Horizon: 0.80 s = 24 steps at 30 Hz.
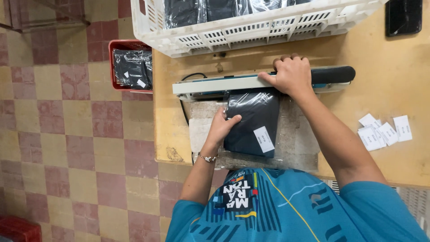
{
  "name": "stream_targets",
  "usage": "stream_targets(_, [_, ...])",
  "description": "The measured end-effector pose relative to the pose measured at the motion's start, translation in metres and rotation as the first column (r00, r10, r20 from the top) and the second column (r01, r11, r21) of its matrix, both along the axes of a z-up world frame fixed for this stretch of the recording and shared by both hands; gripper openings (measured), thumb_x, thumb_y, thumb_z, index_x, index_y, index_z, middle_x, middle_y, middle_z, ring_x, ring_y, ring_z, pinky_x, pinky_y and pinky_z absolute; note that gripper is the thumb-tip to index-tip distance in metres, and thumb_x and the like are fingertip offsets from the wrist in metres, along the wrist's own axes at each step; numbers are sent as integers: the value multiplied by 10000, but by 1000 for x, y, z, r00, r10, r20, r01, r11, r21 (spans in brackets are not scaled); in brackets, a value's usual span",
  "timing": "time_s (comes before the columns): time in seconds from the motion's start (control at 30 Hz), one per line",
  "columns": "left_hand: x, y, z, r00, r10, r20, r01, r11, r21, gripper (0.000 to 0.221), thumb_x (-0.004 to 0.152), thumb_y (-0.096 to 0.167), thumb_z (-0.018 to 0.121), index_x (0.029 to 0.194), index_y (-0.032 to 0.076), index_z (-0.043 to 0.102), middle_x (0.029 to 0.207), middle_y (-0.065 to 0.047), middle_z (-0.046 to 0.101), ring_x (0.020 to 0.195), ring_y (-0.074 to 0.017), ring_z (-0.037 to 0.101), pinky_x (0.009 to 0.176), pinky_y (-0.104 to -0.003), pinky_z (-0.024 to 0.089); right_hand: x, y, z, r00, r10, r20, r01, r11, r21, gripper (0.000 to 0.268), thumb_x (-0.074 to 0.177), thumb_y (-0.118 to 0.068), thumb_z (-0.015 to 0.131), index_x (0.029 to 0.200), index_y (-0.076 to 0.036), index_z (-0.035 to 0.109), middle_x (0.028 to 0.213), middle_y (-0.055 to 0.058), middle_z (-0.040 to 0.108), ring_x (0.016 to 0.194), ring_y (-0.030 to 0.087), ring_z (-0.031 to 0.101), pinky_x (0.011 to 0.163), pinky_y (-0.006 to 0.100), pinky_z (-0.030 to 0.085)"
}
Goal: The person repeatedly places black folded items into clear plastic bags, inserts small white labels, and uses a handheld heat sealer to close the bags. Sealed packages are moved into a white basket on the table.
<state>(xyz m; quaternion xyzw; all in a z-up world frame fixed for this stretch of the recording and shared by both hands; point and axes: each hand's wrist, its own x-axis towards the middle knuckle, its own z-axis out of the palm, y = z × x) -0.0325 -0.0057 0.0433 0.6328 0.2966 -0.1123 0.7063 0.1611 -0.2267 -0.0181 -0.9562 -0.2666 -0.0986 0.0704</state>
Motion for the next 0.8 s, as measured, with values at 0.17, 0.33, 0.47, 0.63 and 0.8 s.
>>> stream_targets(0.17, [-1,-4,4,1000,13,-14,-13,1000,14,431,786,115,870,1086,-4,584,906,-126,746,774,-160,682,642,-323,602,-1,1,0,1000,-3,9,3,1000,-1,715,953,-878,434,825,-222,689,848,45,694,916,293,675,750,455,465])
stream_targets(0.33, [-2,-7,3,1000,26,-8,-26,999,34,440,777,129,884,1082,8,591,889,-109,733,779,-151,663,662,-316,594,0,0,-2,1000,-5,12,5,1000,-7,734,956,-895,415,815,-232,697,835,38,696,914,292,683,742,452,468])
stream_targets(0.47, [-3,-7,3,1000,12,-17,-10,996,90,435,749,174,902,1043,40,610,853,-94,735,759,-146,683,649,-312,588,-1,1,-3,999,-5,50,5,1000,-14,727,956,-899,416,811,-247,702,834,25,694,914,279,689,737,444,478])
stream_targets(0.63, [-8,-5,-19,999,-41,-31,48,970,237,473,723,280,912,1053,62,651,921,-117,751,888,-207,728,771,-382,573,4,3,13,1000,-4,-9,3,997,-81,711,986,-839,402,877,-217,730,888,56,719,958,299,685,753,460,485])
stream_targets(0.8, [-9,-20,-23,997,-12,75,-4,977,213,435,745,205,868,1077,20,656,982,-151,731,990,-261,709,864,-416,556,36,1,-2,986,153,61,-163,957,241,485,1081,-697,543,1018,-243,701,957,6,660,954,269,668,781,426,527])
